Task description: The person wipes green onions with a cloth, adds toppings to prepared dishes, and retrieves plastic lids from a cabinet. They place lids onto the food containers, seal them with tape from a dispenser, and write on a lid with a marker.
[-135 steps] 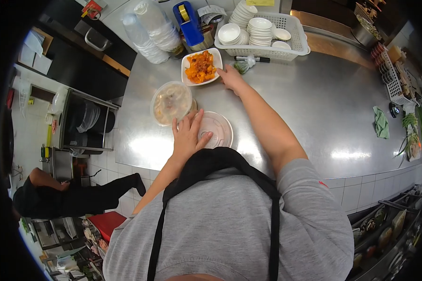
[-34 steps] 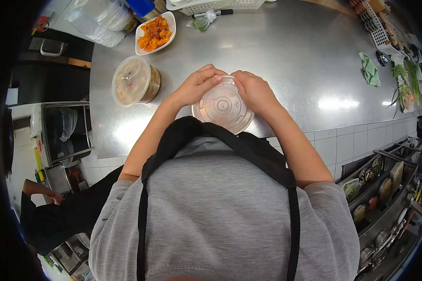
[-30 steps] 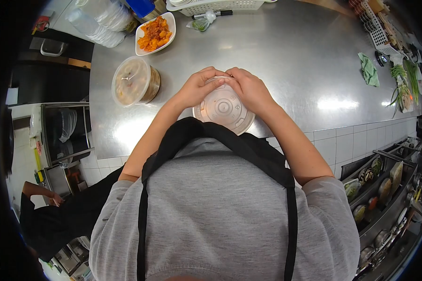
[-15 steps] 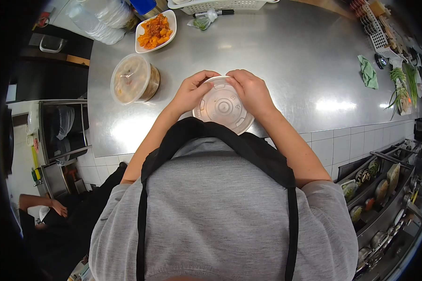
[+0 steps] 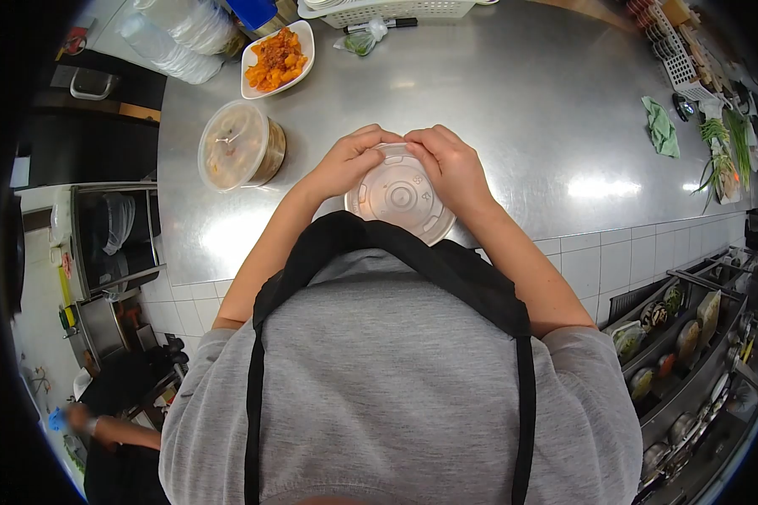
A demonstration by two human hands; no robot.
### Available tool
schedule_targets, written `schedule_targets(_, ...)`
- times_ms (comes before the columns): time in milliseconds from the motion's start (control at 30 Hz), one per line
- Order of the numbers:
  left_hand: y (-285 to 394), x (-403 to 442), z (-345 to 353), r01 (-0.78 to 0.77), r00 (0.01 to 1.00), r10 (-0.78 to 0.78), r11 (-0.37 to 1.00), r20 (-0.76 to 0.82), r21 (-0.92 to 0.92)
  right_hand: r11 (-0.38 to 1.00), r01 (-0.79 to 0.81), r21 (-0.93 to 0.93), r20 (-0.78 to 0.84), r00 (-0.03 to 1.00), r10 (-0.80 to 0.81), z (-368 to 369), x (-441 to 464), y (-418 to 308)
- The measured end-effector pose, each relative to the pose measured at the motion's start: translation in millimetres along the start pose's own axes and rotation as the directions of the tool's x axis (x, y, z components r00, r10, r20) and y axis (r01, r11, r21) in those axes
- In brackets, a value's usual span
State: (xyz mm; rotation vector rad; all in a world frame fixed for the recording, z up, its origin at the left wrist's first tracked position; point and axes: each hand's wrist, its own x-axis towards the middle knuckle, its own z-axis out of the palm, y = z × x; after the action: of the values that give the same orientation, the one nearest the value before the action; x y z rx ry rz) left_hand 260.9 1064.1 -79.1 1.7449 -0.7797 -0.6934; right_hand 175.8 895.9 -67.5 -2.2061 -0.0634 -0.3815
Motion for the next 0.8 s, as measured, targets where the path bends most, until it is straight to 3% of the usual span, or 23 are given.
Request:
schedule_targets(233,-4,8,-3,0.027,0.991,-0.021,0.998,0.130,-0.048,0.999,0.024,0.022,-0.085,0.996,-0.022,0,-2,2)
schedule_targets(533,-4,10,-3,0.057,0.987,-0.035,0.989,0.157,-0.138,0.999,0.023,0.047,-0.151,0.988,-0.016,-1,-3,1)
schedule_targets(633,-1,9,-3,0.137,0.977,-0.097,0.968,0.189,-0.209,0.988,-0.036,0.150,-0.194,0.979,0.065,3,-4,3)
schedule_targets(700,-2,9,-1,0.165,0.976,-0.126,0.958,0.176,-0.233,0.932,-0.139,0.334,-0.140,0.971,0.195,5,-4,5)
schedule_targets(733,-2,9,0,0.195,0.974,-0.156,0.947,0.164,-0.257,0.932,-0.142,0.334,-0.141,0.970,0.198,3,-4,5)
schedule_targets(800,0,9,2,0.190,0.977,-0.153,0.944,0.151,-0.272,0.989,-0.125,0.081,-0.015,0.992,0.126,-2,-4,4)
